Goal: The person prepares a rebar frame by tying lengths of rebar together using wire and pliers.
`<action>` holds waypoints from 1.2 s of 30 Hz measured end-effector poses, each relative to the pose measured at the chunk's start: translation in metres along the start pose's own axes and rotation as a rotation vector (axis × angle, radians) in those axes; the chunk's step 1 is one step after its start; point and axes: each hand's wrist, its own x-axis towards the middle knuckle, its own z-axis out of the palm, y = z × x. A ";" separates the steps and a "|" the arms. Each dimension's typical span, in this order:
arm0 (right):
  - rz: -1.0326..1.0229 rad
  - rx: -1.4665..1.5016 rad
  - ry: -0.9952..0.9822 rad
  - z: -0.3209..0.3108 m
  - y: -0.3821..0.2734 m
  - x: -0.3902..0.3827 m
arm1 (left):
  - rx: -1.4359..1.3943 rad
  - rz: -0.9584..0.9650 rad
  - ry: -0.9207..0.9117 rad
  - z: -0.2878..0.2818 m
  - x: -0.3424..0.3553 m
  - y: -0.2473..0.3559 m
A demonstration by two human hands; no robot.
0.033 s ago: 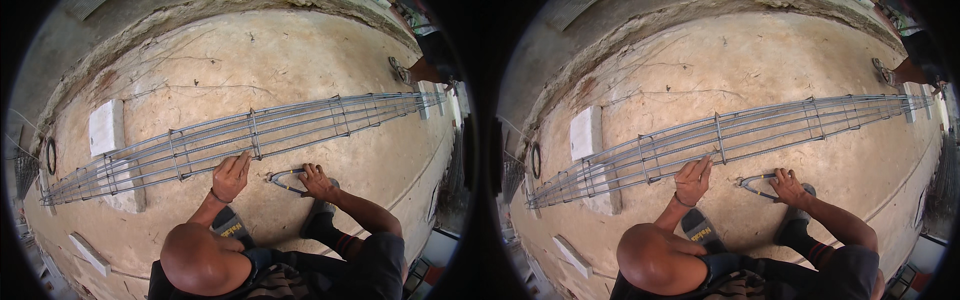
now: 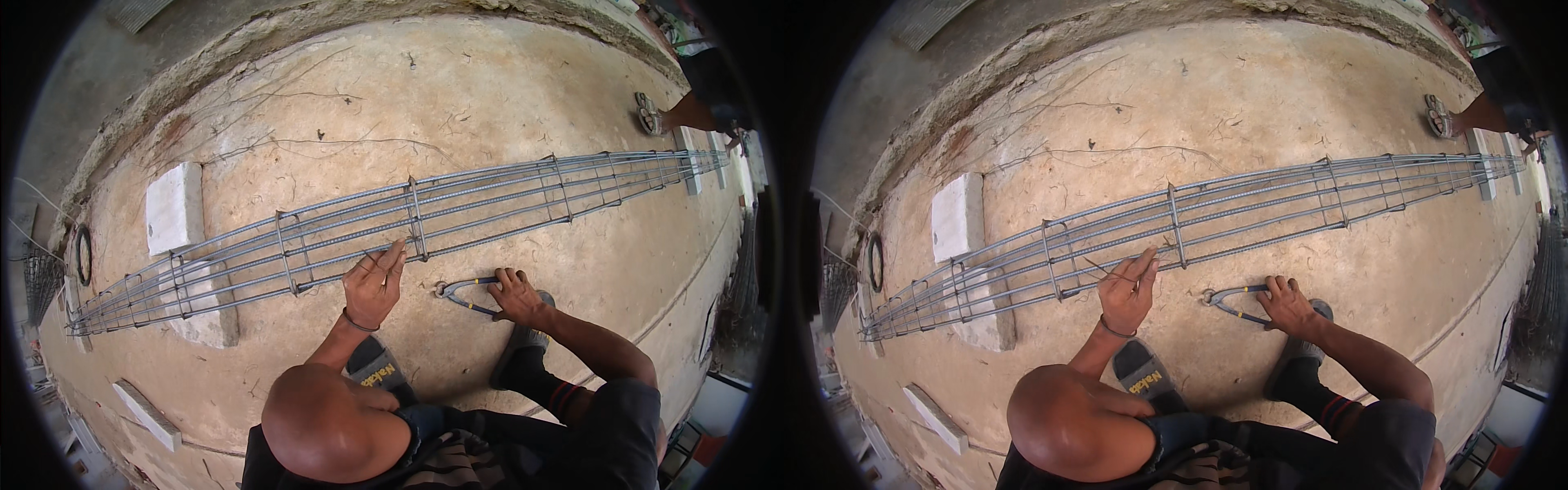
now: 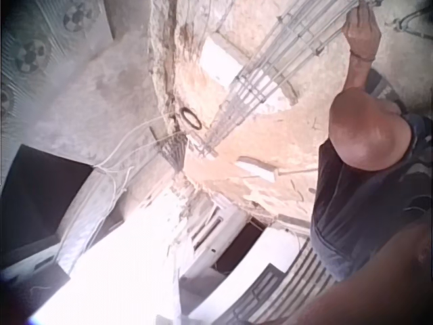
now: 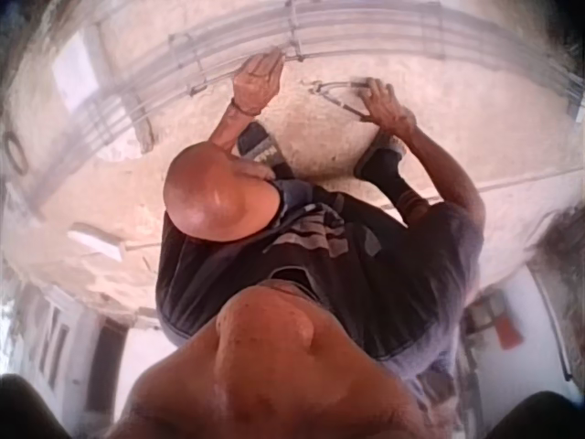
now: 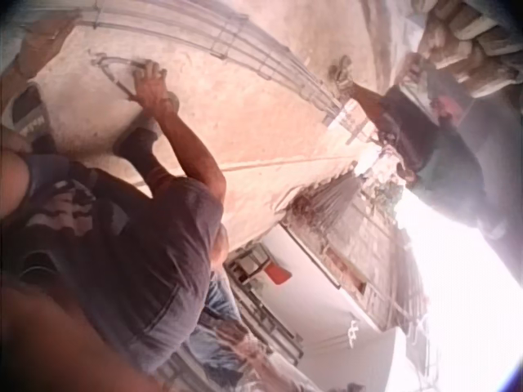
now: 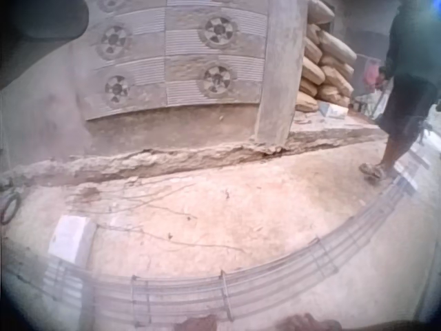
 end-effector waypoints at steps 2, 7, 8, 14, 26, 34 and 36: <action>-0.033 0.002 -0.015 0.025 0.005 -0.007 | -0.311 -0.239 0.013 -0.003 0.009 0.003; 0.084 0.178 -0.002 0.005 -0.025 -0.017 | -0.921 -0.737 -0.169 -0.016 0.010 -0.011; 0.082 0.176 -0.002 -0.006 -0.031 -0.015 | -0.767 -0.580 -0.199 -0.018 0.005 -0.017; 0.593 1.609 -0.379 -0.089 -0.057 -0.041 | -0.219 0.080 -0.309 -0.012 -0.009 -0.005; 0.241 0.561 -0.088 -0.201 -0.043 0.002 | 0.102 0.305 -0.320 0.027 -0.008 0.034; 0.186 0.371 -0.105 -0.217 -0.054 0.012 | 0.243 0.423 -0.381 0.038 -0.009 0.036; 0.197 0.358 -0.113 -0.220 -0.058 0.012 | 0.252 0.421 -0.362 0.040 -0.009 0.037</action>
